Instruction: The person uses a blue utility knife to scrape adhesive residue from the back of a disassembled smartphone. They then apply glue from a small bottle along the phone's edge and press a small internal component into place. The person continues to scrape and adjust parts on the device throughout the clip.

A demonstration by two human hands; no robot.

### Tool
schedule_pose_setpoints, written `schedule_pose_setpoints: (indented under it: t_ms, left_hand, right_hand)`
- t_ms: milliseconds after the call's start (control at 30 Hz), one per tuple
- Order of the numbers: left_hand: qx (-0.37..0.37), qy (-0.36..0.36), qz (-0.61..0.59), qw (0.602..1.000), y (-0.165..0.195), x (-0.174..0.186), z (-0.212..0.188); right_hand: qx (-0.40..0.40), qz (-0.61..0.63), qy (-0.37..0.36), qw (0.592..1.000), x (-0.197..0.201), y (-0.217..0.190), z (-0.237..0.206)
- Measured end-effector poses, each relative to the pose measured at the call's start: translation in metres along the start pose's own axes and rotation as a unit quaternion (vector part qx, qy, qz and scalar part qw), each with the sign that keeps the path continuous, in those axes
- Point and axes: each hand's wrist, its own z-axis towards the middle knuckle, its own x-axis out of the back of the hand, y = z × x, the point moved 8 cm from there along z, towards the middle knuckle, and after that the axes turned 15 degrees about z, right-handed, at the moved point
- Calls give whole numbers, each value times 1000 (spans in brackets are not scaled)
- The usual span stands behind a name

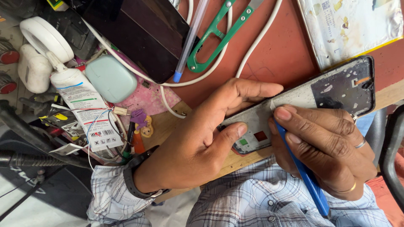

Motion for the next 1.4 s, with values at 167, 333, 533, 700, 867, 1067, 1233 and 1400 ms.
schedule_pose_setpoints:
  t_ms: [167,333,533,700,867,1067,1233,1400]
  left_hand:
    - [5,-3,2,1000,1,3,1]
    - [9,-7,10,1000,-2,5,2]
    - [-2,-11,-5,1000,-7,4,6]
    - [20,-12,-9,1000,-10,0,10]
    - [11,-12,-12,1000,-9,-1,13]
    - [6,-12,-9,1000,-11,2,8]
    - [2,-12,1,1000,-13,5,-2]
    - [9,-10,-12,1000,-11,3,-1]
  right_hand:
    - [32,-5,18,999,-3,2,-1]
    - [65,-7,23,998,-5,0,8]
    - [24,-4,-21,999,-6,9,12]
    - [29,23,-6,999,2,15,-5]
    - [-12,31,-15,999,8,20,-19]
    - [-35,51,-28,998,5,22,-18]
    - [3,36,-20,999,-5,12,-14]
    - [52,9,-8,999,-10,3,6]
